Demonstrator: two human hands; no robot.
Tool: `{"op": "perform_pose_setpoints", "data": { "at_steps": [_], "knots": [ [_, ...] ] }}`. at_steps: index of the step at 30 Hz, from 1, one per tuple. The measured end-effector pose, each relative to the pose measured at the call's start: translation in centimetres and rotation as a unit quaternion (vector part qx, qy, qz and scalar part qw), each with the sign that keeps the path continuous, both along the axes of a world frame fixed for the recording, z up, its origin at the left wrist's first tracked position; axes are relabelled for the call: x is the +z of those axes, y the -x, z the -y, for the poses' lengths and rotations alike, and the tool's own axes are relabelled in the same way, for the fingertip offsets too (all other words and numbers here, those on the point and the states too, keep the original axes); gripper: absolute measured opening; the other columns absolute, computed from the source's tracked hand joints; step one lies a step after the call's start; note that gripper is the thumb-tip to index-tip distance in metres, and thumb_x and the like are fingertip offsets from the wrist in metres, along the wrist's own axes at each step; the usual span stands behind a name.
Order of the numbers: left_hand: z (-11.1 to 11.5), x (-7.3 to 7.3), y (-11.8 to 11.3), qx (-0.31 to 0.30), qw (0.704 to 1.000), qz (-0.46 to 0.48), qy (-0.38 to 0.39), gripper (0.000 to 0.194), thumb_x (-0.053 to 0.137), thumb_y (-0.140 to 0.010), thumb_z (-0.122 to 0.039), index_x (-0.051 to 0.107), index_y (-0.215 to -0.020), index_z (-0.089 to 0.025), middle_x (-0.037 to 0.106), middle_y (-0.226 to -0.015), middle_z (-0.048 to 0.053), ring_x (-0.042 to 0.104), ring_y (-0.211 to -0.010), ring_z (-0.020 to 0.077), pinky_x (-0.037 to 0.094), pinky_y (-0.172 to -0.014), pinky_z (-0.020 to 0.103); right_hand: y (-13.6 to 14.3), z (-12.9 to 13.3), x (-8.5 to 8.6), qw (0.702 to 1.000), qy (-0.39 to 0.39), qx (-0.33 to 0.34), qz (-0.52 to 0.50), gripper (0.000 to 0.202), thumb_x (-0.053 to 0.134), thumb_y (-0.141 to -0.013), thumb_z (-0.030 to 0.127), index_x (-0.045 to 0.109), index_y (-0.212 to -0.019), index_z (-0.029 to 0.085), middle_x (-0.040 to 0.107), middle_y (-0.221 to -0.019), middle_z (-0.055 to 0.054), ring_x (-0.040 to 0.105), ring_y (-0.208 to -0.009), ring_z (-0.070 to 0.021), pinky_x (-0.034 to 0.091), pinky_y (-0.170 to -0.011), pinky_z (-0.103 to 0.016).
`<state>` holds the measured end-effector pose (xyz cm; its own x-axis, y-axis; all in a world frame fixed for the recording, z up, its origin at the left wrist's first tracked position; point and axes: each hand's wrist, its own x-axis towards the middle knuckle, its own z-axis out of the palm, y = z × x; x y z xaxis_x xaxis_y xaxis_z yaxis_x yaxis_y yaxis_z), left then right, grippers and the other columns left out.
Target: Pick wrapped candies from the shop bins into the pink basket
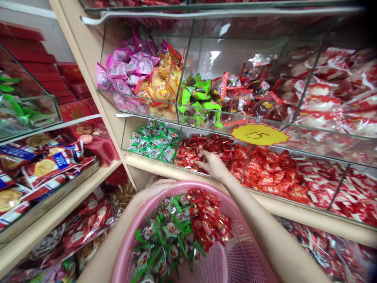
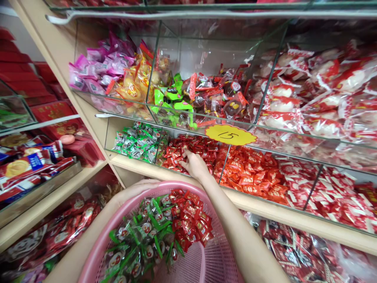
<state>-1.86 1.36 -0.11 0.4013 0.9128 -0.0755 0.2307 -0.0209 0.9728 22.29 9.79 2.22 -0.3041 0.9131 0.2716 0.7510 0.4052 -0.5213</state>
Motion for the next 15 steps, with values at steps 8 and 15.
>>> {"op": "perform_pose_setpoints", "data": {
  "at_steps": [8,15],
  "knots": [
    [0.1,1.0,-0.1,-0.058,0.998,0.007,0.007,0.029,0.055,-0.076,-0.039,0.069,-0.097,-0.025,0.065,-0.11,-0.001,0.051,-0.112,0.0194,0.032,-0.105,0.034,0.2,0.5,0.3,0.998,-0.014,0.027,-0.06,0.018,0.053,-0.078,0.038,0.051,-0.077,0.02,0.048,-0.052,0.006,0.043,-0.048,-0.0102,0.029,-0.049,-0.021],
    [0.3,0.7,0.2,-0.031,0.999,0.003,0.021,0.033,0.06,-0.073,-0.043,0.068,-0.1,-0.025,0.063,-0.115,0.001,0.05,-0.113,0.0216,0.029,-0.107,0.036,-0.1,2.4,2.2,0.995,-0.081,-0.01,-0.055,0.018,0.05,-0.081,0.037,0.054,-0.086,0.02,0.05,-0.055,0.006,0.045,-0.049,-0.0099,0.032,-0.052,-0.021]
  ]
}}
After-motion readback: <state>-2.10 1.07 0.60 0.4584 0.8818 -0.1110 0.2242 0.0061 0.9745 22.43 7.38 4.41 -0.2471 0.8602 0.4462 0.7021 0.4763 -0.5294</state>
